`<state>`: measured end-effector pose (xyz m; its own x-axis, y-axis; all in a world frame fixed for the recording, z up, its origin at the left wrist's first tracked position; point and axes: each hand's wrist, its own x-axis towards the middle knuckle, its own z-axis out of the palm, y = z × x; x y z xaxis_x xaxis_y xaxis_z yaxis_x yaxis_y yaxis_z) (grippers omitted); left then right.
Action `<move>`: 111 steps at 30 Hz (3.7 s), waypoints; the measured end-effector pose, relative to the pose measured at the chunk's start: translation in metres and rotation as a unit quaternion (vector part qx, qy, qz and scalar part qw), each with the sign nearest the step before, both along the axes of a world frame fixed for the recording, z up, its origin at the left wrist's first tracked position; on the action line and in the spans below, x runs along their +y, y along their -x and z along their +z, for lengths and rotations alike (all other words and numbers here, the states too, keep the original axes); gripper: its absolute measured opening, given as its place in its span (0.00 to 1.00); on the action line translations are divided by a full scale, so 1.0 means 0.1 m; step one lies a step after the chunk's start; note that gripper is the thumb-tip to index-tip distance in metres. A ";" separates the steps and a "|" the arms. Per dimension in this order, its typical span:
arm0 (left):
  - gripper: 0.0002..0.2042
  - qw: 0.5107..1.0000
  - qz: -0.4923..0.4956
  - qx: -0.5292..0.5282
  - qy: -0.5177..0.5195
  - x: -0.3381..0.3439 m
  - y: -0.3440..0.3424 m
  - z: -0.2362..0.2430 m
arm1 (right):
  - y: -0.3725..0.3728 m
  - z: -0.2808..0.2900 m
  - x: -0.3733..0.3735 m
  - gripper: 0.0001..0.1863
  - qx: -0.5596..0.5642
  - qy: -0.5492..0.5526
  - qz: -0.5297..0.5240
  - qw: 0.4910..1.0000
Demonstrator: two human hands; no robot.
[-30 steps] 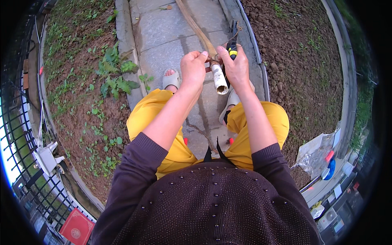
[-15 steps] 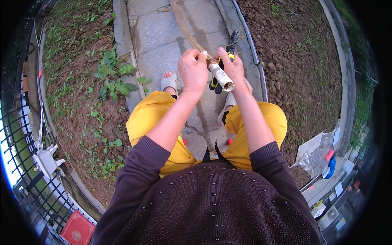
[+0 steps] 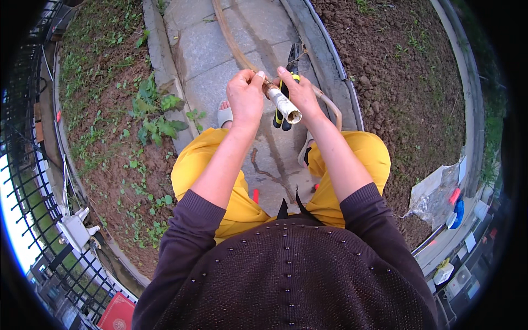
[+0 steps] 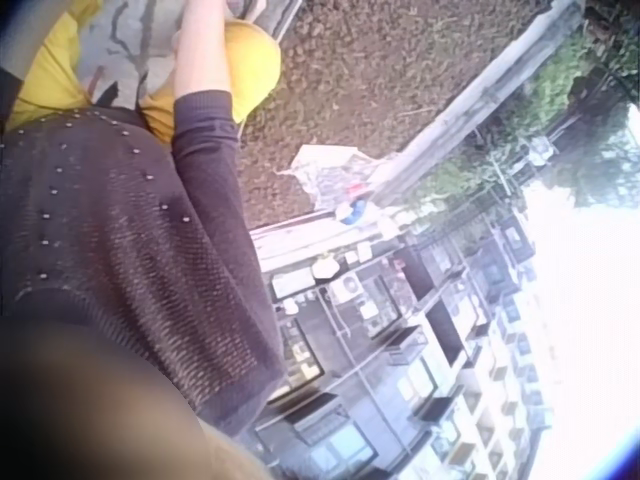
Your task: The person uses pliers to cut a string binding a white PVC pipe segment to a wooden stick. After cutting the string, the person removes the pipe from the stick and sets the pliers down.
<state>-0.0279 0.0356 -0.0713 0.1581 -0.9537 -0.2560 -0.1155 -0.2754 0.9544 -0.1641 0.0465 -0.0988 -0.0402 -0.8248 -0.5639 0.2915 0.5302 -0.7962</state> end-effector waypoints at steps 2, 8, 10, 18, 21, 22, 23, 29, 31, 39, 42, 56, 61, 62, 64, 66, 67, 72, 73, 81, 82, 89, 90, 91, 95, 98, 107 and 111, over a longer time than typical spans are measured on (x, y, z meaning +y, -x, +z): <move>0.09 0.999 -0.007 -0.004 -0.036 0.02 0.02 0.12 | 0.00 -0.01 0.02 0.25 0.010 0.000 -0.003 1.000; 0.09 0.996 -0.023 -0.056 -0.073 0.04 -0.02 0.20 | -0.05 -0.07 0.08 0.26 0.024 -0.003 -0.011 1.000; 0.09 0.997 -0.009 -0.012 -0.072 0.04 -0.06 0.09 | -0.09 -0.02 0.08 0.27 0.028 -0.002 -0.023 0.999; 0.10 0.997 -0.007 0.019 -0.071 0.04 -0.06 0.05 | -0.12 0.05 0.15 0.29 0.015 0.010 -0.047 0.999; 0.10 0.997 -0.006 0.030 -0.074 0.04 -0.04 0.06 | -0.10 0.02 0.25 0.29 0.012 0.024 -0.054 0.998; 0.10 0.997 -0.003 0.032 -0.072 0.03 -0.05 0.04 | -0.10 0.02 0.29 0.29 0.010 0.025 -0.055 0.998; 0.10 0.997 0.000 0.034 -0.070 0.03 -0.07 0.02 | -0.11 0.01 0.34 0.29 0.017 0.031 -0.063 0.997; 0.10 0.996 -0.004 0.049 -0.073 0.02 -0.06 0.08 | -0.17 -0.05 0.58 0.20 -0.004 0.009 -0.104 0.995; 0.09 0.996 -0.004 0.046 -0.072 0.02 -0.09 0.00 | -0.16 -0.08 0.55 0.15 -0.015 0.007 -0.103 0.995; 0.09 0.984 0.047 0.140 -0.101 0.04 -0.16 0.19 | -0.18 -1.18 0.65 0.23 0.124 -0.173 0.002 0.977; 0.07 0.983 0.022 0.150 -0.101 0.02 -0.22 0.15 | -0.19 -2.03 0.99 0.33 0.199 -0.263 0.088 0.940; 0.07 0.977 0.010 0.166 -0.131 0.07 -0.27 0.24 | -0.27 -2.68 1.45 0.34 0.404 -0.383 0.246 0.793; 0.07 0.982 -0.018 0.135 -0.133 0.04 -0.25 0.10 | -0.38 -2.22 0.91 0.27 0.108 -0.255 0.021 0.961; 0.06 0.984 -0.025 0.118 -0.128 0.05 -0.25 0.07 | -0.42 -1.95 0.78 0.28 0.021 -0.231 0.003 0.973; 0.07 0.985 -0.038 0.115 -0.122 0.06 -0.29 -0.03 | -0.46 -1.29 0.55 0.31 -0.077 -0.203 0.000 0.976; 0.07 0.989 -0.047 0.071 -0.120 0.06 -0.29 -0.07 | -0.39 -0.55 0.47 0.32 -0.131 -0.185 0.025 0.974; 0.08 0.990 -0.053 0.051 -0.121 0.07 -0.26 -0.07 | -0.31 -0.26 0.50 0.31 -0.173 -0.173 0.035 0.969; 0.07 0.988 -0.112 0.018 -0.107 0.14 -0.17 -0.09 | -0.11 0.39 0.74 0.28 -0.159 -0.158 0.101 0.969; 0.07 0.988 -0.106 0.019 -0.111 0.18 -0.14 -0.09 | -0.08 0.41 0.78 0.27 -0.147 -0.167 0.109 0.969; 0.07 0.989 -0.083 0.024 -0.121 0.30 -0.14 -0.24 | -0.11 0.64 1.00 0.25 -0.002 -0.155 0.169 0.973; 0.07 0.986 -0.072 0.063 -0.137 0.31 -0.15 -0.25 | -0.09 0.65 0.99 0.25 0.037 -0.143 0.205 0.968; 0.04 0.943 -0.035 0.231 -0.237 0.45 -0.33 -0.05 | -0.20 0.74 1.09 0.32 0.166 -0.106 0.314 0.929; 0.04 0.940 -0.033 0.242 -0.239 0.46 -0.38 -0.04 | -0.22 0.74 1.10 0.32 0.167 -0.103 0.322 0.926; 0.04 0.938 -0.024 0.255 -0.233 0.48 -0.44 -0.07 | -0.25 0.75 1.09 0.33 0.168 -0.101 0.330 0.923; 0.03 0.931 0.001 0.292 -0.219 0.53 -0.67 -0.14 | -0.35 0.82 1.07 0.30 0.102 -0.128 0.291 0.943; 0.03 0.931 -0.003 0.296 -0.214 0.57 -0.82 -0.11 | -0.39 0.59 0.97 0.23 0.101 -0.101 0.184 0.973; 0.05 0.921 0.046 0.332 -0.198 0.70 -1.03 -0.10 | -0.79 0.17 0.78 0.16 0.124 0.075 0.140 0.979; 0.05 0.927 0.057 0.324 -0.180 0.72 -0.97 -0.04 | -0.92 0.26 0.71 0.23 0.149 0.043 0.126 0.980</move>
<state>0.0692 0.1078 -0.0751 -0.0457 -0.7745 -0.6309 0.4992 -0.5648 0.6571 -0.0723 0.1172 -0.0730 0.0178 -0.8737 -0.4862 -0.0928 0.4827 -0.8709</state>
